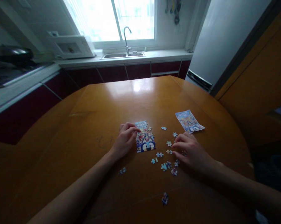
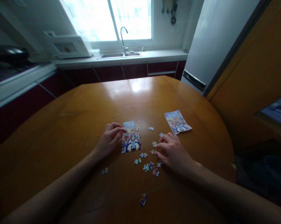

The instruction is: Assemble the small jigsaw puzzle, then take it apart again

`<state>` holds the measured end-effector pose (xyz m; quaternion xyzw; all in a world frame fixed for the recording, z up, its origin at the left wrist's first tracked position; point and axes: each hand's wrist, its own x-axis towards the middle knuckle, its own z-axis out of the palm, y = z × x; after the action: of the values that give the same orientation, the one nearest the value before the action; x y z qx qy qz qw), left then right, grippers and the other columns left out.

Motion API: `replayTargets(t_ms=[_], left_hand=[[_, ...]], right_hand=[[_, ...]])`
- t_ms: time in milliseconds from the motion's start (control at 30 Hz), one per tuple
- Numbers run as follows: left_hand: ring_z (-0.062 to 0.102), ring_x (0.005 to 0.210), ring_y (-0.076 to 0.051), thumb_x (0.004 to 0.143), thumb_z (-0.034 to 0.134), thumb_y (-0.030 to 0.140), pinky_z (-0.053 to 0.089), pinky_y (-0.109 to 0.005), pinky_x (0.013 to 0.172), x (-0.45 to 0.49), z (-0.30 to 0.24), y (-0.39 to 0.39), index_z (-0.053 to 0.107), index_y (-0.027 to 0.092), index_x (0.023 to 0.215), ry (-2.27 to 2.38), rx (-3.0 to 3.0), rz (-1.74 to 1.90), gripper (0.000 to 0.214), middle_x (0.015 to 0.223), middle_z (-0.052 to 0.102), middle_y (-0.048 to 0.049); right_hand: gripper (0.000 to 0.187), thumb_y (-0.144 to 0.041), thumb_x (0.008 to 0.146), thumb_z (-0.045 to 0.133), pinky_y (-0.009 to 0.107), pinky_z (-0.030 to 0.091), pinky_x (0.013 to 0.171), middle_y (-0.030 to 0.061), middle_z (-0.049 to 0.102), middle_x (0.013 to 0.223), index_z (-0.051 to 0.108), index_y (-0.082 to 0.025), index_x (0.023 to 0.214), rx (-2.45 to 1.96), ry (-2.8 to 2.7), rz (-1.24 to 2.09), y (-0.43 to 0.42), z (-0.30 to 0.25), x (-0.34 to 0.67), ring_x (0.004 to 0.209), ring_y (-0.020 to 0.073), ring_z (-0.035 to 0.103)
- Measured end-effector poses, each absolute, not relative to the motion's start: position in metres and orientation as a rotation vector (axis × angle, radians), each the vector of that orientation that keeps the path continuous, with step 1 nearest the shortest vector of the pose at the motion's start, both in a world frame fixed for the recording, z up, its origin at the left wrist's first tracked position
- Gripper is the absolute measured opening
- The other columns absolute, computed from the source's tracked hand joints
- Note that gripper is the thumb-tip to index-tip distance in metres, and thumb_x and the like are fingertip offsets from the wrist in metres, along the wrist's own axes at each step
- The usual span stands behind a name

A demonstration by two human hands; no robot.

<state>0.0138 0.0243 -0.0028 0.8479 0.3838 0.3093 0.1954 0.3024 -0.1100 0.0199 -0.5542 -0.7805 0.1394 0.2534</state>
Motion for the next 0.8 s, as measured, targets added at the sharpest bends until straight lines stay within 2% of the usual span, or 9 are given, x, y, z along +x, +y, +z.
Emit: replayTargets(t_ms=[467,800], left_hand=[[0.049,0.107,-0.023,0.099,0.048,0.022,0.040,-0.043,0.098,0.014,-0.005,0.025,0.071,0.022,0.097,1.059,2.373,0.878,0.024,0.106,0.057,-0.0057],[0.048,0.106,-0.023,0.099,0.048,0.021,0.041,-0.042,0.098,0.014,-0.002,0.022,0.071,0.022,0.097,1.061,2.373,0.878,0.023,0.106,0.057,-0.0053]], right_hand=[[0.004,-0.021,0.085,0.073,0.041,0.045,0.085,0.0053,0.066,0.094,0.071,-0.022,0.083,-1.496,-2.116,0.484,-0.098,0.011,0.297,0.094,0.0231,0.055],[0.003,-0.023,0.084,0.075,0.040,0.045,0.084,0.0058,0.066,0.092,0.073,-0.022,0.083,-1.343,-2.135,0.291,-0.015,0.025,0.276,0.094,0.0237,0.056]])
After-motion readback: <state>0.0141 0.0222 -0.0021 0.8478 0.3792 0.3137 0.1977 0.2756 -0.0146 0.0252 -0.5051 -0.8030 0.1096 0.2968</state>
